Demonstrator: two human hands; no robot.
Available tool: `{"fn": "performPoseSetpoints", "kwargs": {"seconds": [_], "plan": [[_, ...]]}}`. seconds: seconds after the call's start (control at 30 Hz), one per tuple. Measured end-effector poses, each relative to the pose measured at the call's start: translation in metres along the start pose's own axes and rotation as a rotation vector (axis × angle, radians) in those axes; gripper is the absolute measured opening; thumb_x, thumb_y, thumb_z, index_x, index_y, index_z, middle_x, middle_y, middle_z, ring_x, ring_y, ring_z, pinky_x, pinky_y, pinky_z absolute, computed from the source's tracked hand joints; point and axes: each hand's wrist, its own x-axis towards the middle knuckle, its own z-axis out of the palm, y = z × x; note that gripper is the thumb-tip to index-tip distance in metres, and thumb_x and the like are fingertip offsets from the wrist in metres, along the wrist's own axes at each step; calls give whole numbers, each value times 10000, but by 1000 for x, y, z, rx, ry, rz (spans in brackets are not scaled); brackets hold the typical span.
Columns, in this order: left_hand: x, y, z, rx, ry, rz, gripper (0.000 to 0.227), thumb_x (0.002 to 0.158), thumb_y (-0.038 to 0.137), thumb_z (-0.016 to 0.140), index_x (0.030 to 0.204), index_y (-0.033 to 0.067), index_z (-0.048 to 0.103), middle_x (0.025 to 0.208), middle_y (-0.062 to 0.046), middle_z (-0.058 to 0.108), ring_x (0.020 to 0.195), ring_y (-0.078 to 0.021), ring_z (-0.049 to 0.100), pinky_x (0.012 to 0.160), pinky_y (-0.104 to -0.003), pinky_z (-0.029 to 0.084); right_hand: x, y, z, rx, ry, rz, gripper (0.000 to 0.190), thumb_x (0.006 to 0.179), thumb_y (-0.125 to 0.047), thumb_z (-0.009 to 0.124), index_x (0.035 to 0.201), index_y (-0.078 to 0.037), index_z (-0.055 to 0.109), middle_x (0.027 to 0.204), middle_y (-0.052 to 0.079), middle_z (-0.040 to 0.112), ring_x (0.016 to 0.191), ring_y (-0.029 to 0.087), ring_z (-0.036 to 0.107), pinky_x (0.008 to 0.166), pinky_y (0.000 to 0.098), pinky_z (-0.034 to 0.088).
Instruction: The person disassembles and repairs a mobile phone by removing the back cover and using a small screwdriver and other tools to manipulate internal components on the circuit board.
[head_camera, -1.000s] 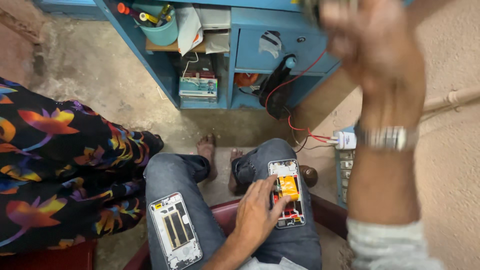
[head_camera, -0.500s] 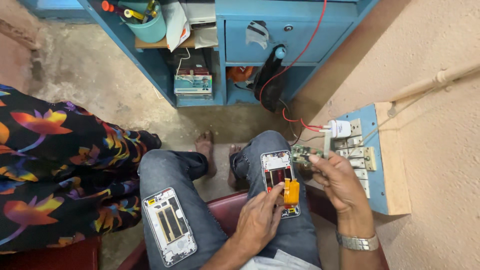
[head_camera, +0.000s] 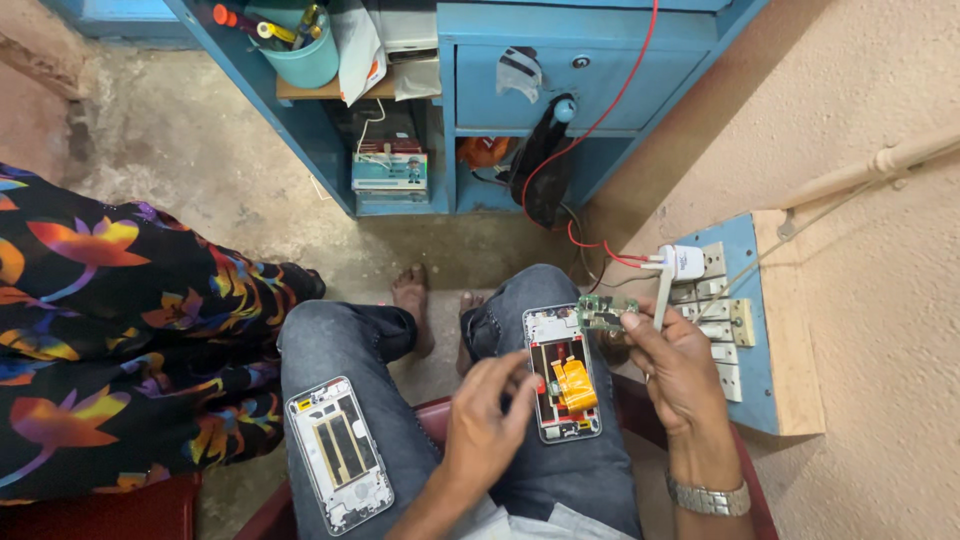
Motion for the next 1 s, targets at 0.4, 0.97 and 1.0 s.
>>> {"fn": "performPoseSetpoints", "kwargs": {"seconds": [0.4,0.97,1.0], "plan": [[11,-17,-2,-226,28,-359,153,909,80,704,1041,29,763,810,-20,687,610,-56,558,552,-225,472,-8,4,-12,1,101,8,251,901,-72,738,1126,-16,645,805,33,648,536,30,471,420,157,305],[-33,-13,-6,-218,-23,-261,164,945,119,690,1075,41,749,930,-117,720,771,-186,684,696,-310,549,-20,17,0,-142,-15,-26,236,988,-35,701,1204,5,613,885,52,629,611,60,496,486,165,342],[-33,-14,-6,-234,-19,-254,166,947,118,687,1078,37,749,929,-117,720,781,-183,686,703,-309,552,-21,18,0,-139,-22,-34,235,990,-30,698,1207,12,616,891,52,630,621,60,498,494,165,342]]}}
